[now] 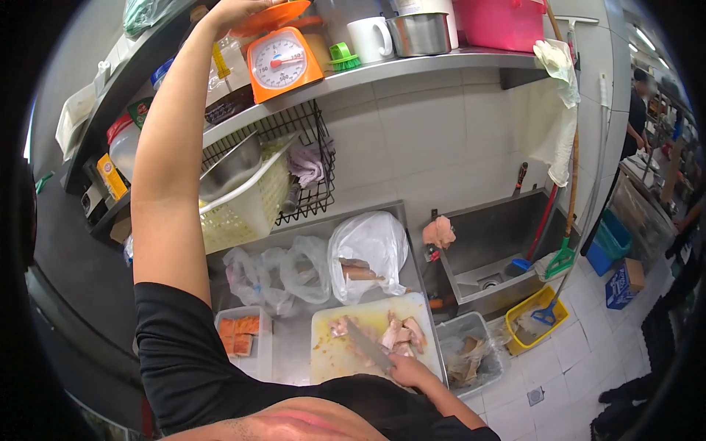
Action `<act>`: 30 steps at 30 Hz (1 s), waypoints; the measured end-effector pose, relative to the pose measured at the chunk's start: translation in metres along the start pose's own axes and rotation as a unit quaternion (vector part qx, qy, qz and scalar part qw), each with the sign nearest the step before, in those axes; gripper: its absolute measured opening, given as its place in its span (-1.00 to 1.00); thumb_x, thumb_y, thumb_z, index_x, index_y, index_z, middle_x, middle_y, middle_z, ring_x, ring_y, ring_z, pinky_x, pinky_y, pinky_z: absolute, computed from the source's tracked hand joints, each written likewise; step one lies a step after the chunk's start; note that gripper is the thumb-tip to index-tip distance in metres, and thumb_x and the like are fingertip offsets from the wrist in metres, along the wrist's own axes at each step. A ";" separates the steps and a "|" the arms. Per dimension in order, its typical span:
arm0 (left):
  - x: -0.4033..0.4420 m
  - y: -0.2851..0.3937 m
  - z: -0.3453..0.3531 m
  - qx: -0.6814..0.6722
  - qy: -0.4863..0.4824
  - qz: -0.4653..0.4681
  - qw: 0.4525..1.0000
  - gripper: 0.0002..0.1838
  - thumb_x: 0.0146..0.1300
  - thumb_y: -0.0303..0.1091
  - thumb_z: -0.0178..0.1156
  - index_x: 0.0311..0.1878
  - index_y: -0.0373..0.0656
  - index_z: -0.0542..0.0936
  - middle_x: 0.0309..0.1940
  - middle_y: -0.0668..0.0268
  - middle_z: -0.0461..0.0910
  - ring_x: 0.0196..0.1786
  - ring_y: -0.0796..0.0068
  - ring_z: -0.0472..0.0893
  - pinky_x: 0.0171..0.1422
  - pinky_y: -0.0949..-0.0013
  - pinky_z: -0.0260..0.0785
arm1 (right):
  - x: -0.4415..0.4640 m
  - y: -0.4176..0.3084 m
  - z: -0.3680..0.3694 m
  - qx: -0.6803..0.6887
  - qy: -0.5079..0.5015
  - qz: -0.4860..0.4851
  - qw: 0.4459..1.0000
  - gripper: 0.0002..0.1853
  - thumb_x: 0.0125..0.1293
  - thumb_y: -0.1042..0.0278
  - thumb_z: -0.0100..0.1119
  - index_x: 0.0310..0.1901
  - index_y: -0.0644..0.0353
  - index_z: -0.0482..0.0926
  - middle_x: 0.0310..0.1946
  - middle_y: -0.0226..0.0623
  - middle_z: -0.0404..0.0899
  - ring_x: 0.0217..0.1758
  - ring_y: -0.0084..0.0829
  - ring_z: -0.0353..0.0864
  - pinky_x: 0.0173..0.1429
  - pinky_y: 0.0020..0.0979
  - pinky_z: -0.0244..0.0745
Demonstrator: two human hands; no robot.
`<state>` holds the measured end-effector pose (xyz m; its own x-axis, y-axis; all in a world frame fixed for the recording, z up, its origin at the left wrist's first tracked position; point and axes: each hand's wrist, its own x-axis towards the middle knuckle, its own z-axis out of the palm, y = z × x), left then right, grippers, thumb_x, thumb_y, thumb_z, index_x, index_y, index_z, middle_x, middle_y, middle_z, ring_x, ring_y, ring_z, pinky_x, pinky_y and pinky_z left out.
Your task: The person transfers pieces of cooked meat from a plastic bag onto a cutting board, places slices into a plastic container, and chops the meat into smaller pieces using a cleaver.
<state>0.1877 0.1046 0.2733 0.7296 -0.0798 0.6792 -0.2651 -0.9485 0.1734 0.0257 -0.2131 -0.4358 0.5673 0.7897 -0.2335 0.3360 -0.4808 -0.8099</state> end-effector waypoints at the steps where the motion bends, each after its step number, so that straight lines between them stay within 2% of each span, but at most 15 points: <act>1: -0.005 0.007 0.000 -0.025 0.001 -0.044 0.999 -0.45 0.18 -0.04 0.48 0.17 -0.13 0.67 0.03 0.23 0.72 0.02 0.40 0.67 0.16 0.26 0.51 | 0.002 0.003 0.003 0.000 -0.003 0.000 1.000 -0.56 0.31 0.21 0.10 0.19 0.17 0.51 0.00 0.14 0.64 0.09 0.15 0.62 0.20 0.02 0.48; 4: -0.015 0.018 -0.002 0.018 0.010 -0.053 0.998 -0.35 0.17 0.06 0.47 0.24 -0.12 0.62 0.14 0.18 0.66 0.14 0.33 0.62 0.22 0.22 0.49 | 0.006 0.011 0.007 -0.008 -0.007 0.005 1.000 -0.55 0.31 0.21 0.10 0.20 0.16 0.51 0.01 0.14 0.64 0.11 0.13 0.61 0.21 0.01 0.48; 5: -0.015 0.018 -0.002 0.019 0.010 -0.054 0.998 -0.35 0.17 0.06 0.47 0.24 -0.12 0.62 0.14 0.18 0.66 0.14 0.33 0.62 0.22 0.22 0.49 | 0.004 0.009 0.006 -0.009 0.003 -0.004 1.000 -0.59 0.31 0.24 0.13 0.16 0.20 0.50 -0.05 0.14 0.64 0.06 0.12 0.63 0.16 -0.03 0.49; 7: -0.015 0.020 -0.002 0.047 0.026 -0.025 0.998 -0.28 0.15 0.11 0.47 0.28 -0.15 0.58 0.23 0.14 0.60 0.26 0.26 0.56 0.29 0.20 0.45 | 0.004 0.009 0.006 -0.010 0.014 -0.014 1.000 -0.62 0.31 0.26 0.16 0.11 0.23 0.49 -0.10 0.15 0.64 0.02 0.11 0.65 0.11 -0.06 0.50; 10: -0.006 0.006 -0.004 0.058 0.038 0.009 0.998 -0.20 0.13 0.11 0.48 0.34 -0.17 0.52 0.31 0.11 0.54 0.33 0.20 0.52 0.36 0.17 0.41 | 0.007 0.014 0.009 -0.013 0.013 -0.019 1.000 -0.62 0.30 0.26 0.16 0.10 0.22 0.50 -0.10 0.15 0.64 0.02 0.11 0.65 0.11 -0.07 0.50; 20: -0.005 0.003 -0.009 0.059 0.039 -0.002 0.998 -0.07 0.08 0.12 0.51 0.40 -0.28 0.44 0.36 0.05 0.49 0.39 0.19 0.47 0.45 0.18 0.33 | 0.001 0.011 0.007 -0.006 0.020 -0.017 1.000 -0.57 0.32 0.22 0.13 0.18 0.20 0.50 -0.09 0.14 0.65 0.02 0.08 0.65 0.11 -0.08 0.51; 23: -0.012 0.008 -0.008 0.056 0.042 -0.012 0.997 -0.09 0.09 0.09 0.50 0.40 -0.27 0.43 0.34 0.04 0.49 0.39 0.16 0.46 0.44 0.16 0.33 | 0.002 0.014 0.008 -0.005 0.017 -0.018 1.000 -0.56 0.33 0.22 0.13 0.19 0.20 0.50 -0.09 0.12 0.66 0.01 0.06 0.66 0.11 -0.09 0.51; 26: -0.016 0.007 -0.009 -0.009 0.011 -0.059 0.998 -0.13 0.07 0.00 0.51 0.40 -0.24 0.45 0.31 0.03 0.51 0.36 0.18 0.48 0.41 0.12 0.35 | 0.002 0.016 0.011 -0.004 0.019 -0.015 1.000 -0.57 0.32 0.22 0.13 0.18 0.20 0.51 -0.10 0.12 0.66 0.00 0.05 0.66 0.10 -0.10 0.51; 28: 0.001 -0.012 -0.011 -0.017 0.018 -0.031 0.999 -0.21 0.00 -0.21 0.51 0.34 -0.22 0.48 0.15 0.06 0.63 0.22 0.19 0.59 0.24 0.14 0.47 | 0.000 0.013 0.009 -0.004 0.024 -0.012 1.000 -0.58 0.32 0.23 0.13 0.17 0.20 0.51 -0.11 0.12 0.66 0.00 0.04 0.66 0.10 -0.09 0.51; 29: 0.006 -0.013 -0.013 -0.018 0.018 -0.029 0.999 -0.21 0.00 -0.21 0.51 0.34 -0.22 0.48 0.15 0.06 0.63 0.22 0.19 0.59 0.24 0.14 0.47 | -0.002 0.008 0.006 -0.001 0.021 -0.010 1.000 -0.59 0.32 0.23 0.14 0.16 0.20 0.51 -0.11 0.12 0.66 -0.01 0.05 0.66 0.09 -0.09 0.51; 30: 0.009 -0.015 -0.013 -0.024 0.044 -0.021 0.999 -0.29 -0.04 -0.31 0.49 0.25 -0.23 0.53 0.03 0.14 0.68 0.10 0.26 0.63 0.13 0.20 0.51 | -0.003 0.004 0.004 0.002 0.018 -0.008 1.000 -0.60 0.32 0.23 0.14 0.14 0.21 0.51 -0.12 0.12 0.66 -0.01 0.06 0.67 0.08 -0.08 0.51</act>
<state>0.1905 0.1217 0.2861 0.6828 -0.0117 0.7305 -0.2669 -0.9347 0.2346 0.0222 -0.2164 -0.4408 0.5884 0.7832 -0.2009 0.3421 -0.4662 -0.8159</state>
